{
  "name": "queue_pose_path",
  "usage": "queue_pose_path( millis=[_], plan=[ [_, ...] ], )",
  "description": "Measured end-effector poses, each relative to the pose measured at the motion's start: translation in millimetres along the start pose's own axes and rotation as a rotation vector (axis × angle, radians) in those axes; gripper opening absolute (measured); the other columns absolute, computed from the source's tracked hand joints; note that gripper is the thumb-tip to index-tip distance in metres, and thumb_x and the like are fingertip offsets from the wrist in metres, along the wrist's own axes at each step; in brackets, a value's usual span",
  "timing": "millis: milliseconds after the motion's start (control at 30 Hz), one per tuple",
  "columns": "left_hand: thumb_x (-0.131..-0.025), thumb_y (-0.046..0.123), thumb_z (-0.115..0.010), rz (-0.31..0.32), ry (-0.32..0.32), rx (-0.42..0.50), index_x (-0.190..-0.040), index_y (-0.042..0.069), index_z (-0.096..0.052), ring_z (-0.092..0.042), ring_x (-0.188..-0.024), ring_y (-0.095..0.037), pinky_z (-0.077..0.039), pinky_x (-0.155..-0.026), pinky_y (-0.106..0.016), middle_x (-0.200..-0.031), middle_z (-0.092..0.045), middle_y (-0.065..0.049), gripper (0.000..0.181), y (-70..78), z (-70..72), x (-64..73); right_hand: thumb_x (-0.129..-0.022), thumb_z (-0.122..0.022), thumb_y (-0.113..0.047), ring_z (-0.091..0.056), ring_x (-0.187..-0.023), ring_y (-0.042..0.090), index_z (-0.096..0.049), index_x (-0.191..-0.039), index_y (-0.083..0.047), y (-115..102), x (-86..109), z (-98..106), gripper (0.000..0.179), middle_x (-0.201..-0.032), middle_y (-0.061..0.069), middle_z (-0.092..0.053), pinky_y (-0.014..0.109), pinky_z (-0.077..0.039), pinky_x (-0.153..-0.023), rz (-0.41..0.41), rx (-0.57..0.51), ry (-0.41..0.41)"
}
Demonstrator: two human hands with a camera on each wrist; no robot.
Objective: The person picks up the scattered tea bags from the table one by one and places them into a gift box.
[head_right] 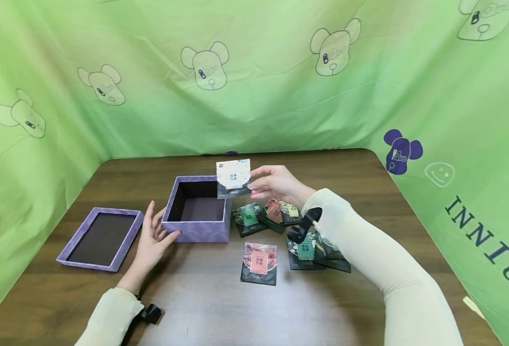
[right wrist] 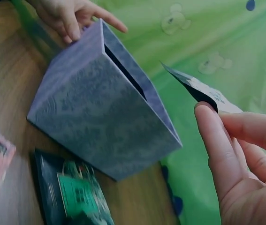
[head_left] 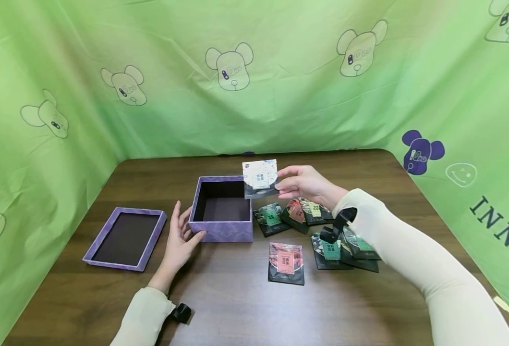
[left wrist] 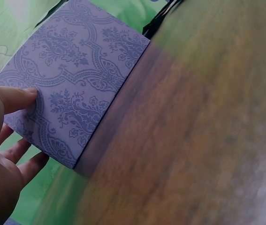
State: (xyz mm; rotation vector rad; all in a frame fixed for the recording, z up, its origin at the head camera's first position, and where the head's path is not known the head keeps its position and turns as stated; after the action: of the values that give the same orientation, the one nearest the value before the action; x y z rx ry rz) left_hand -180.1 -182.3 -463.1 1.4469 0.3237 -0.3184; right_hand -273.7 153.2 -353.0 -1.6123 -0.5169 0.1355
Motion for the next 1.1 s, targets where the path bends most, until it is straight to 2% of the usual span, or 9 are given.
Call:
queue_pose_path(
  millis=[133, 367, 533, 700, 800, 1000, 1100],
  plan=[
    [-0.082, -0.023, -0.064, -0.010, 0.000, 0.001, -0.156, -0.002, -0.003, -0.045, -0.132, -0.026, -0.041, -0.095, -0.017, -0.149, -0.034, -0.036, 0.098, -0.7, 0.0, 0.9, -0.094, -0.051, 0.016, -0.071, -0.072, 0.022, -0.045, -0.130, 0.012, 0.6, -9.9, -18.4, 0.038, -0.084, 0.011, -0.066, 0.033, -0.058, -0.074, -0.033, -0.026, -0.002],
    [-0.082, -0.023, -0.063, -0.014, -0.004, -0.011, -0.156, -0.002, -0.002, -0.040, -0.133, -0.043, -0.042, -0.095, -0.017, -0.149, -0.034, -0.036, 0.099, 0.2, 0.6, 0.4, -0.092, -0.054, 0.017, -0.070, -0.068, 0.023, -0.050, -0.120, 0.009, -0.7, -29.7, -50.8, 0.030, -0.083, 0.012, -0.065, 0.035, -0.058, -0.072, -0.082, -0.014, -0.022],
    [-0.082, -0.022, -0.064, -0.017, -0.005, -0.014, -0.157, -0.001, -0.002, -0.041, -0.132, -0.041, -0.042, -0.095, -0.016, -0.148, -0.034, -0.036, 0.099, 0.2, 0.0, 0.4, -0.090, -0.053, 0.017, -0.068, -0.060, 0.020, -0.049, -0.117, 0.011, -2.8, -45.6, -71.2, 0.028, -0.077, 0.013, -0.063, 0.032, -0.058, -0.065, -0.091, 0.014, -0.044],
    [-0.082, -0.023, -0.064, -0.020, -0.006, -0.006, -0.157, 0.000, -0.002, -0.047, -0.131, -0.027, -0.043, -0.094, -0.017, -0.148, -0.034, -0.036, 0.100, -0.6, -1.1, 1.8, -0.087, -0.051, 0.020, -0.066, -0.056, 0.020, -0.045, -0.122, 0.013, -2.0, -54.7, -86.9, 0.036, -0.074, 0.014, -0.061, 0.030, -0.058, -0.060, -0.125, 0.056, -0.050],
    [-0.082, -0.023, -0.064, -0.017, -0.003, -0.011, -0.157, -0.001, -0.002, -0.047, -0.130, -0.024, -0.043, -0.094, -0.017, -0.148, -0.034, -0.037, 0.099, -0.8, -0.8, 3.5, -0.086, -0.049, 0.021, -0.066, -0.056, 0.022, -0.042, -0.128, 0.014, 1.5, -58.2, -97.3, 0.043, -0.076, 0.017, -0.061, 0.030, -0.058, -0.060, -0.145, 0.083, -0.071],
    [-0.082, -0.023, -0.064, -0.013, -0.002, -0.013, -0.156, -0.001, -0.002, -0.042, -0.130, -0.041, -0.043, -0.093, -0.017, -0.147, -0.035, -0.037, 0.100, 0.6, -1.0, 3.0, -0.083, -0.048, 0.022, -0.066, -0.054, 0.024, -0.033, -0.134, 0.009, 8.9, -64.1, -116.4, 0.055, -0.077, 0.022, -0.059, 0.030, -0.057, -0.057, -0.177, 0.175, -0.130],
    [-0.082, -0.023, -0.063, -0.019, -0.006, -0.005, -0.157, 0.000, -0.002, -0.042, -0.131, -0.040, -0.043, -0.094, -0.018, -0.148, -0.035, -0.036, 0.100, 0.3, -1.3, 1.1, -0.083, -0.047, 0.022, -0.064, -0.050, 0.023, -0.029, -0.134, 0.006, 10.0, -67.6, -121.9, 0.057, -0.073, 0.023, -0.057, 0.030, -0.057, -0.055, -0.194, 0.221, -0.135]
  ],
)
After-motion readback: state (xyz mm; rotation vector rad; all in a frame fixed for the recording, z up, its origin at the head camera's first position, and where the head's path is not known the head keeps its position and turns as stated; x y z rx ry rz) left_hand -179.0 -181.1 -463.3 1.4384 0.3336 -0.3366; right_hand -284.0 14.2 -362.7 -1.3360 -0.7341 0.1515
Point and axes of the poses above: each hand's wrist, its own x-axis away from the middle knuckle, its own z-axis out of the back of the hand, y = z × x, the point moved 1 cm from there along -x, towards the middle knuckle
